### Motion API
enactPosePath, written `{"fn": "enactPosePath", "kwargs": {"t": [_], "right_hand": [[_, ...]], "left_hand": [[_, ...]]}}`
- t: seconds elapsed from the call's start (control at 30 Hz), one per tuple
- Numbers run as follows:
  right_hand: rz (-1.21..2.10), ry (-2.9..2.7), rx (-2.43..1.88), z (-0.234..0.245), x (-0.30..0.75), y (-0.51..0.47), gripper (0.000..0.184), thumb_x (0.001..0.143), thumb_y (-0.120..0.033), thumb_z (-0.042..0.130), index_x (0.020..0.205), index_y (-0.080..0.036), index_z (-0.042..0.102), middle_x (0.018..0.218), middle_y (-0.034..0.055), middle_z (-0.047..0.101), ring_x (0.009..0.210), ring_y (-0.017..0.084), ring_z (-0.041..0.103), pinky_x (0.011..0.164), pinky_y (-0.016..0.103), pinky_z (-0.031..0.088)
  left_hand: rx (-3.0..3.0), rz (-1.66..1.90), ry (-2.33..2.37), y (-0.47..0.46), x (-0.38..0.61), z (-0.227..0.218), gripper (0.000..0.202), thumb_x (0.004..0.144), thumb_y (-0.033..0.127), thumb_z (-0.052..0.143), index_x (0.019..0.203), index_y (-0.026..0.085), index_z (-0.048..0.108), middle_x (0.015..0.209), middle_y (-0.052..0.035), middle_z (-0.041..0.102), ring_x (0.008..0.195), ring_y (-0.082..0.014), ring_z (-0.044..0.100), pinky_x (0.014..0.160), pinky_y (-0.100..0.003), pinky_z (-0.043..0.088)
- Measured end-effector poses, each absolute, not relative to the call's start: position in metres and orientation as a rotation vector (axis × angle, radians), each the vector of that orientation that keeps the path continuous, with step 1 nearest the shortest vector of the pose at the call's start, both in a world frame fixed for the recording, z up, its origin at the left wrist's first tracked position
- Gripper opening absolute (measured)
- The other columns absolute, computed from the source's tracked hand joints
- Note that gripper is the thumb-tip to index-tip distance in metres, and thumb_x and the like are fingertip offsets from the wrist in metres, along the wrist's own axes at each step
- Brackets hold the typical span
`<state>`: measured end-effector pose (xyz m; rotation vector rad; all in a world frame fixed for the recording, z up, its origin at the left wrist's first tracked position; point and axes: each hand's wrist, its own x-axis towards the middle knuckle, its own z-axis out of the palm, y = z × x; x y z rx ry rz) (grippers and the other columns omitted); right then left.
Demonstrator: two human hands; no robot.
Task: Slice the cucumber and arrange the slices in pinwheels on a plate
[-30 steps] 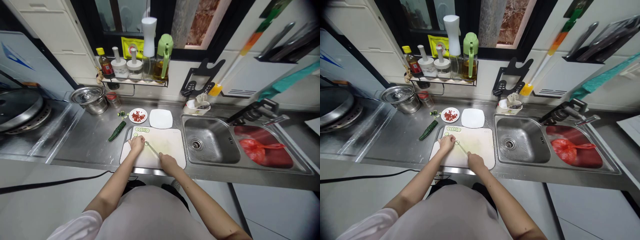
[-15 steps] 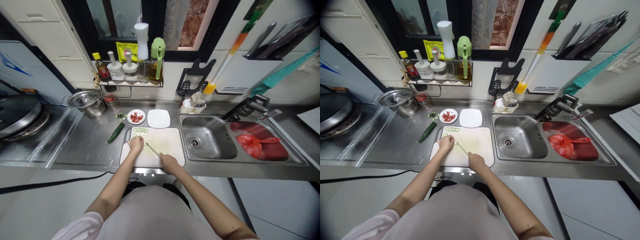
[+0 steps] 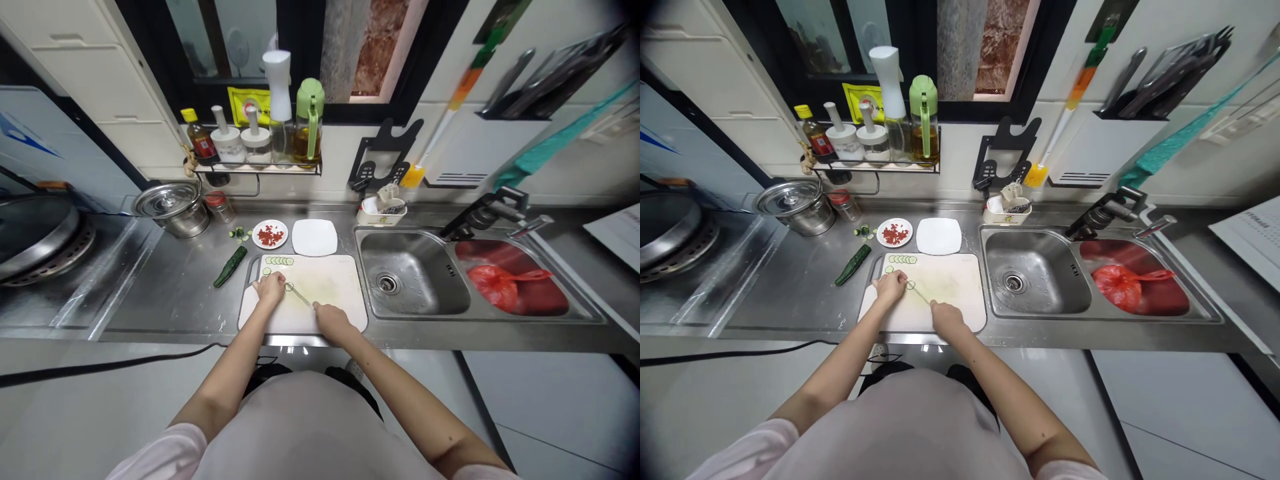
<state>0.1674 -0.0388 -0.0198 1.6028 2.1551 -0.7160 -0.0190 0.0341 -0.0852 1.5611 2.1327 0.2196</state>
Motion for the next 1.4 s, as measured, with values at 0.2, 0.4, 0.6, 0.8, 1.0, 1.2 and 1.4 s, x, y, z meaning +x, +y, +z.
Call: {"fn": "enactPosePath", "kwargs": {"t": [0.2,0.4,0.6,0.8,1.0,1.2,1.4], "right_hand": [[-0.681,2.169,1.611,-0.018,0.165,-0.042,0.038,0.087,-0.003,0.036,0.12,-0.014,0.052,0.103,0.017,0.068,0.1,0.026,0.065,0.076,0.032,0.045],[-0.794,2.153,1.677,-0.02,0.179,-0.046,0.028,0.095,-0.02,0.035,0.114,-0.016,0.055,0.102,0.0147,0.068,0.093,0.024,0.064,0.071,0.03,0.041],[-0.803,2.095,1.843,-0.027,0.202,-0.055,0.027,0.098,-0.028,0.034,0.111,-0.018,0.055,0.102,0.0123,0.068,0.092,0.022,0.063,0.067,0.028,0.034],[-0.78,2.058,1.925,-0.032,0.216,-0.054,0.028,0.099,-0.029,0.034,0.111,-0.018,0.056,0.103,0.0114,0.068,0.093,0.02,0.063,0.066,0.027,0.031],[-0.786,2.026,1.955,-0.037,0.221,-0.049,0.028,0.098,-0.03,0.035,0.11,-0.018,0.057,0.102,0.011,0.069,0.091,0.02,0.062,0.065,0.027,0.029],[-0.786,2.013,1.946,-0.036,0.22,-0.046,0.027,0.098,-0.028,0.035,0.108,-0.018,0.057,0.101,0.0111,0.069,0.09,0.02,0.062,0.064,0.027,0.028],[-0.775,2.018,1.95,-0.038,0.219,-0.044,0.027,0.098,-0.028,0.034,0.106,-0.017,0.058,0.101,0.0122,0.07,0.09,0.02,0.063,0.065,0.027,0.029]], "left_hand": [[1.574,0.215,2.124,0.034,-0.019,-0.085,0.017,0.083,0.026,0.054,0.091,0.03,0.069,0.097,-0.0024,0.074,0.108,-0.0262,0.059,0.091,-0.042,0.03],[1.61,0.222,2.107,0.031,-0.02,-0.084,0.021,0.087,0.027,0.049,0.093,0.029,0.069,0.1,-0.0037,0.072,0.109,-0.0262,0.058,0.091,-0.043,0.03],[1.72,0.225,2.067,0.022,-0.016,-0.085,0.018,0.083,0.035,0.058,0.097,0.027,0.066,0.105,-0.0057,0.068,0.109,-0.0276,0.055,0.091,-0.043,0.03],[1.725,0.278,2.057,0.018,-0.009,-0.083,0.01,0.083,0.026,0.056,0.089,0.025,0.064,0.101,-0.005,0.068,0.105,-0.026,0.056,0.089,-0.04,0.031],[1.614,0.385,2.063,0.015,-0.013,-0.082,0.011,0.085,0.023,0.053,0.087,0.025,0.063,0.09,-0.0024,0.071,0.097,-0.0232,0.061,0.087,-0.038,0.031],[1.422,0.526,2.208,0.023,-0.04,-0.082,0.014,0.086,0.024,0.054,0.092,0.027,0.065,0.09,-0.0005,0.073,0.096,-0.0223,0.062,0.09,-0.038,0.032],[1.341,0.523,2.283,0.032,-0.059,-0.082,0.018,0.086,0.021,0.052,0.098,0.026,0.064,0.091,-0.0002,0.072,0.097,-0.0216,0.063,0.093,-0.04,0.032]]}}
